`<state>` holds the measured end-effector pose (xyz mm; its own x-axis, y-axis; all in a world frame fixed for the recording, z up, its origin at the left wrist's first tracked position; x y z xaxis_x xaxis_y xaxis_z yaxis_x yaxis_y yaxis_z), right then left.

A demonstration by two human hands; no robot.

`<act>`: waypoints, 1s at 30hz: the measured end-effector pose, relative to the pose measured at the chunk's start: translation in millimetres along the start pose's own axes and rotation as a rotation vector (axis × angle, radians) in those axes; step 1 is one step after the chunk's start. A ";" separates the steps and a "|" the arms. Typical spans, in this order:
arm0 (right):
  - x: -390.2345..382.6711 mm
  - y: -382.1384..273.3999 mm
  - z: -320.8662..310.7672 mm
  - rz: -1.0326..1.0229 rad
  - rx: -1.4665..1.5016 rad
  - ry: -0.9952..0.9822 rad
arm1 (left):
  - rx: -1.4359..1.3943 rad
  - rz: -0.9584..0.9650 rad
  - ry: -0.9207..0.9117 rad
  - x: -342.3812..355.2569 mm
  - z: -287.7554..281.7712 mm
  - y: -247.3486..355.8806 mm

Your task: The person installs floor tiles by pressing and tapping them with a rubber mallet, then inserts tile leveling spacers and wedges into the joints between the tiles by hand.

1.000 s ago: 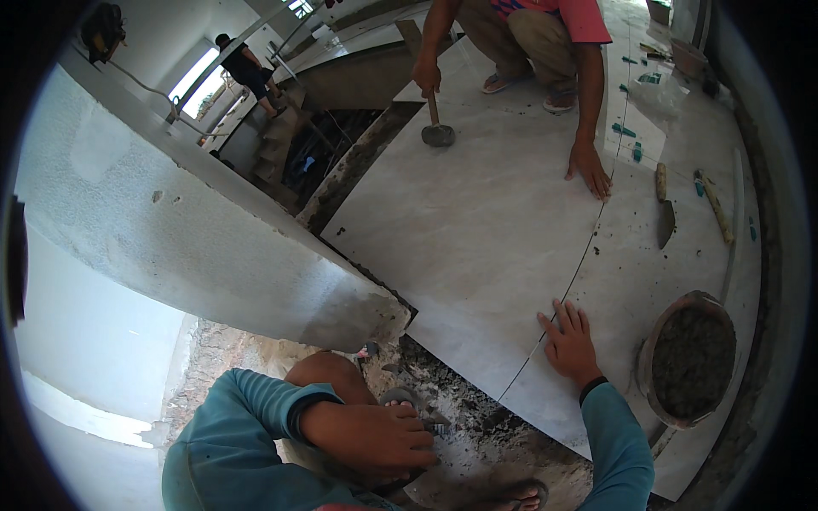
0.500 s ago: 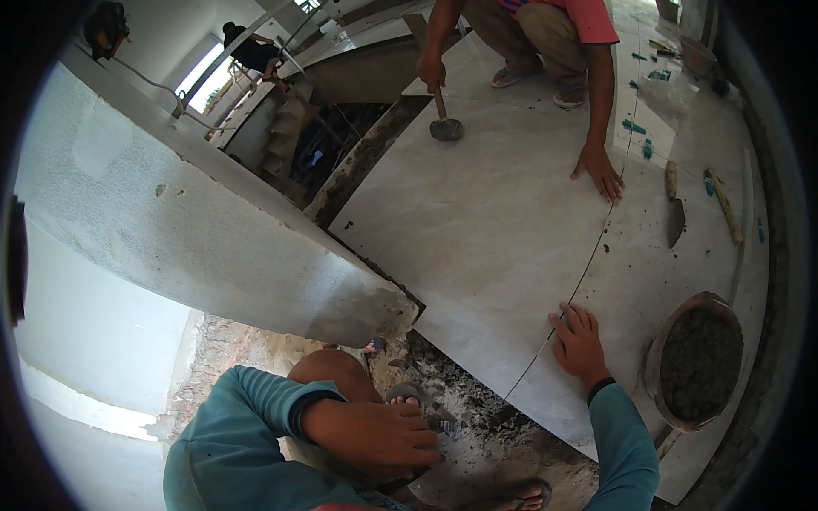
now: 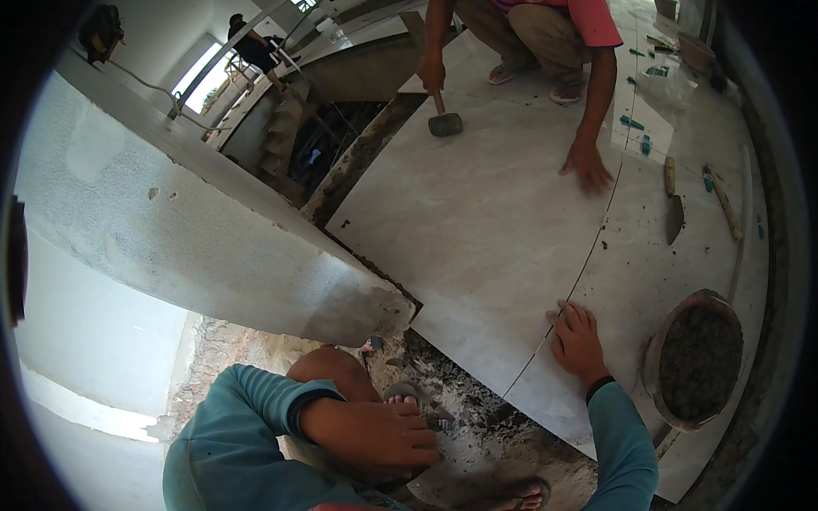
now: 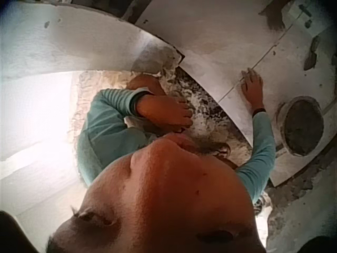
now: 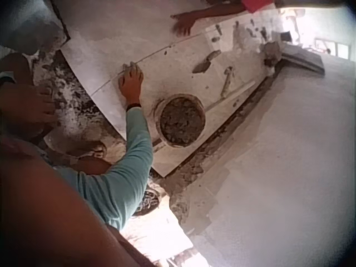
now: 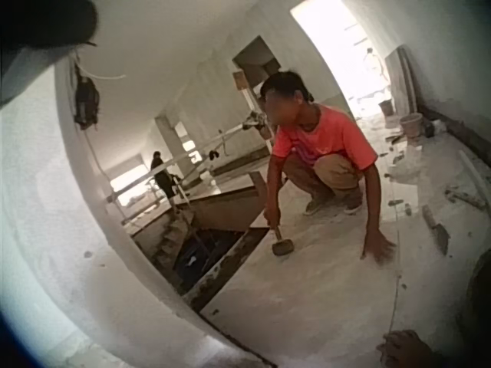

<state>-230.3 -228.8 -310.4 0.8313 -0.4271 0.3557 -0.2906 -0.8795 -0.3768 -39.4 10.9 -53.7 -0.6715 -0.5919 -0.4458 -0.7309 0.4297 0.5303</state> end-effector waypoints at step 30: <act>-2.0 0.7 3.8 -0.005 0.000 0.005 | 0.063 0.040 0.099 -7.4 5.8 9.5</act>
<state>-230.3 -227.7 -314.7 0.8303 -0.4237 0.3620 -0.2864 -0.8817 -0.3750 -42.1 23.3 -49.5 -0.6872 -0.6365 -0.3501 -0.7119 0.4943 0.4988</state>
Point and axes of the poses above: each hand's wrist, its own x-axis towards the middle knuckle, its own z-axis out of the palm, y = z × x, the point moved 4 cm from there along x, towards the middle knuckle, and after that the axes turned 10 degrees about -z, right-handed, at the moved point
